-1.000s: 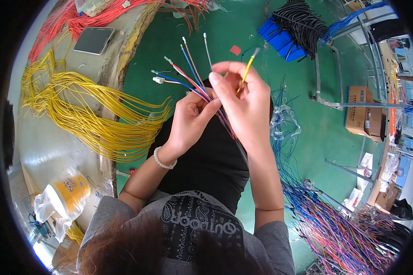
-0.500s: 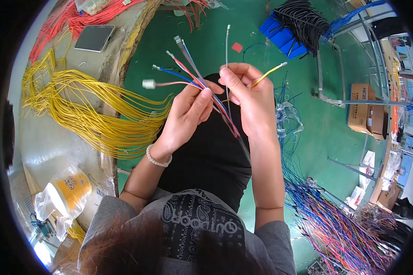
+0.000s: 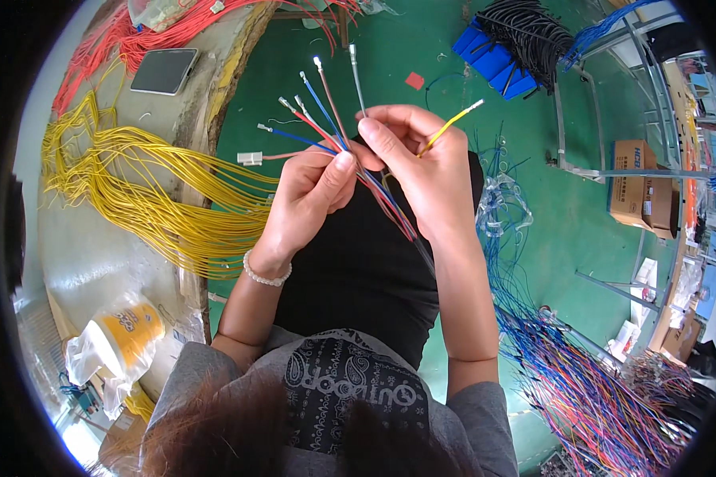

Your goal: Manual assembly of multi-colored wire harnesses by inserting wires into connectors.

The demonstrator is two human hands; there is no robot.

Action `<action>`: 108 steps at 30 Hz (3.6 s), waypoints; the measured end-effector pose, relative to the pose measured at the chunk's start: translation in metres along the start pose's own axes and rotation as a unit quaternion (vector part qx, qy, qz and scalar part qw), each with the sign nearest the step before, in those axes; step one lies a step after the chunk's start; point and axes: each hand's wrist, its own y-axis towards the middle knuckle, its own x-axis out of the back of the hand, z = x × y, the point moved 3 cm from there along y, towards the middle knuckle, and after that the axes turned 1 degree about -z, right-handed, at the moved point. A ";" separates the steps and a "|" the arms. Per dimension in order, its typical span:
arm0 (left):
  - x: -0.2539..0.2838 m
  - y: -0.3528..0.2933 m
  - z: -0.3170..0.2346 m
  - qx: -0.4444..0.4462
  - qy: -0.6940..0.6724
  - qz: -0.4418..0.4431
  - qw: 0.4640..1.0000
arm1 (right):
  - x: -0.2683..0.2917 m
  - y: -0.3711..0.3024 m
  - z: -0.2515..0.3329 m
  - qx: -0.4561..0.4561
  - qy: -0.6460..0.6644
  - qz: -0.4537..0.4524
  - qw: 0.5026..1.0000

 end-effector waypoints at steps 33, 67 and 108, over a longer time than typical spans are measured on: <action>0.017 -0.002 -0.014 0.012 0.039 0.015 0.999 | -0.010 0.001 0.008 -0.023 -0.006 0.091 0.996; 0.010 0.000 -0.012 -0.030 -0.064 -0.087 0.994 | -0.014 -0.006 0.006 0.045 -0.092 0.025 0.994; 0.026 0.006 -0.010 0.059 -0.090 -0.008 0.994 | 0.006 0.017 0.008 0.016 -0.070 0.080 0.994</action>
